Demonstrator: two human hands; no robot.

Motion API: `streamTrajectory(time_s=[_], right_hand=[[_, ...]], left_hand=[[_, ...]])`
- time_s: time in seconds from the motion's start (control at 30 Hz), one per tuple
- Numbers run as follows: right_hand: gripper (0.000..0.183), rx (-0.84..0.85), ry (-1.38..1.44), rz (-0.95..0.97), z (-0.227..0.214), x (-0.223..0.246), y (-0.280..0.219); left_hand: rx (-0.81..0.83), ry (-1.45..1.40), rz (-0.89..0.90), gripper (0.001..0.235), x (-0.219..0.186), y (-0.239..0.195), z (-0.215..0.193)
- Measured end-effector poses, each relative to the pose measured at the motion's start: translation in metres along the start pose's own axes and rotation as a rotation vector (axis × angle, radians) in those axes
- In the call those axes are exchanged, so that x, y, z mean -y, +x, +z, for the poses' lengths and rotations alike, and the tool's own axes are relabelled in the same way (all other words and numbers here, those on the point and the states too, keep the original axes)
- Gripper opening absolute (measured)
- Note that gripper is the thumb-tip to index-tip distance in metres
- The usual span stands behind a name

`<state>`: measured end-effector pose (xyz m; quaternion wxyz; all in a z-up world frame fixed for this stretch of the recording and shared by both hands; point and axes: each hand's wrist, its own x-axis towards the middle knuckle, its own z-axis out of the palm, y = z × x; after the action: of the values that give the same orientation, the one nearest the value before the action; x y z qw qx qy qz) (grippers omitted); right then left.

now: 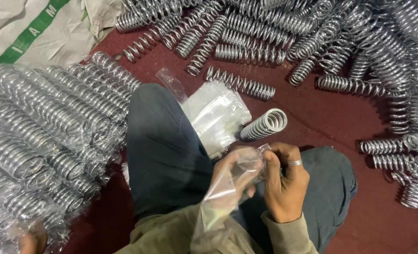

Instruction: The person picks up metal springs one at a time and slides them into individual plastic sleeves.

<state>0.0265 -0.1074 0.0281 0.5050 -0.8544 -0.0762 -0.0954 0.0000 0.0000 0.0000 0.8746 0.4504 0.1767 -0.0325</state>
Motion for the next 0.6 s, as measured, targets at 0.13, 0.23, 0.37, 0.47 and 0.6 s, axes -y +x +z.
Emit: streamTrajectory(time_s=[0.13,0.23,0.37,0.47,0.6], right_hand=[[0.018,-0.018,-0.033,-0.027,-0.012,0.002,0.001],[0.016,0.008,0.494,0.313,-0.017,-0.015,-0.001],[0.016,0.156,0.686,0.541,-0.013,-0.026,-0.001],[0.011,0.151,0.664,0.525,-0.009,-0.033,0.003],[0.008,0.020,0.699,0.362,-0.005,-0.043,0.024]], left_hand=[[0.038,0.112,-0.039,0.025,0.007,0.018,-0.020],[0.444,0.308,-0.162,0.032,0.034,0.042,-0.056],[0.666,-0.191,-0.527,0.038,0.017,0.065,-0.063],[0.333,0.095,-0.162,0.047,-0.015,0.058,-0.039],[0.148,-0.031,0.090,0.030,0.017,0.077,-0.027]])
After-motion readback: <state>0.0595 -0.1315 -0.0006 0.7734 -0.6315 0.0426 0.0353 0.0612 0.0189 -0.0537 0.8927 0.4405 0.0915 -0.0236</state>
